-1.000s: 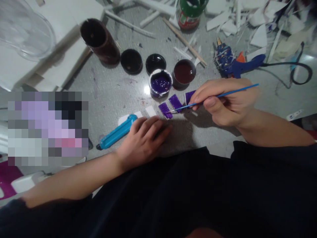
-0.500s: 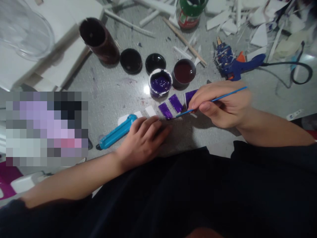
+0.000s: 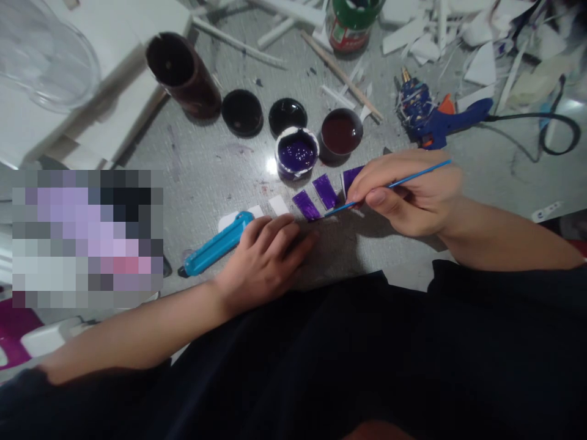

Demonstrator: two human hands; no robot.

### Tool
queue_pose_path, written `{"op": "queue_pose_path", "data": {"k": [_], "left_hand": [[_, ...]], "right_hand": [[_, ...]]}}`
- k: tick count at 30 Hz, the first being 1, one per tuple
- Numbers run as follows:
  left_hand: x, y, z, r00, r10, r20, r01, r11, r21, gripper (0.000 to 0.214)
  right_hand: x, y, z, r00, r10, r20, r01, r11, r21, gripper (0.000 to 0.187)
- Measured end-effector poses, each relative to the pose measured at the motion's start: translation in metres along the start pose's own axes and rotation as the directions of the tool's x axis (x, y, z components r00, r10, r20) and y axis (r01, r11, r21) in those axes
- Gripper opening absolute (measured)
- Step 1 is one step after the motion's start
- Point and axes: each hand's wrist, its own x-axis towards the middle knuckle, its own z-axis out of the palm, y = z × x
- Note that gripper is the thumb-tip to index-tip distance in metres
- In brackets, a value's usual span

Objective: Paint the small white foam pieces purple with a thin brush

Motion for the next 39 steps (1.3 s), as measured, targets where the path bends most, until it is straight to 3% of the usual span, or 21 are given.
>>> {"op": "queue_pose_path", "data": {"k": [8,13,22,28,36,39], "left_hand": [[0.0010,-0.0001,-0.0004,1.000,0.022,-0.008,-0.021,0.999,0.028,0.054],[0.0019,0.0002,0.0004,1.000,0.016,-0.023,-0.015,1.000,0.022,0.050],[0.0016,0.0000,0.0025,0.998,0.024,-0.050,-0.022,0.999,0.028,0.052],[0.0018,-0.0004,0.0007,0.999,0.023,-0.027,-0.022,0.999,0.029,0.053],[0.0001,-0.0010,0.0009,1.000,0.012,-0.001,-0.012,1.000,0.015,0.057],[0.0014,-0.0008,0.0012,1.000,0.018,-0.017,-0.018,1.000,0.025,0.054]], "right_hand": [[0.0008,-0.0017,0.0013,0.997,0.028,-0.066,-0.026,0.999,0.028,0.026],[0.0008,0.0010,-0.0007,1.000,-0.017,-0.011,0.017,1.000,-0.012,0.022],[-0.0002,-0.0015,0.0018,0.996,0.028,-0.081,-0.023,0.998,0.065,0.026],[-0.0006,0.0008,0.0010,1.000,0.002,-0.027,-0.002,1.000,0.013,0.025],[-0.0013,0.0002,0.0019,0.995,0.047,-0.089,-0.042,0.997,0.064,0.025],[-0.0010,0.0015,-0.0001,0.999,0.022,-0.034,-0.022,1.000,0.011,0.022]]}}
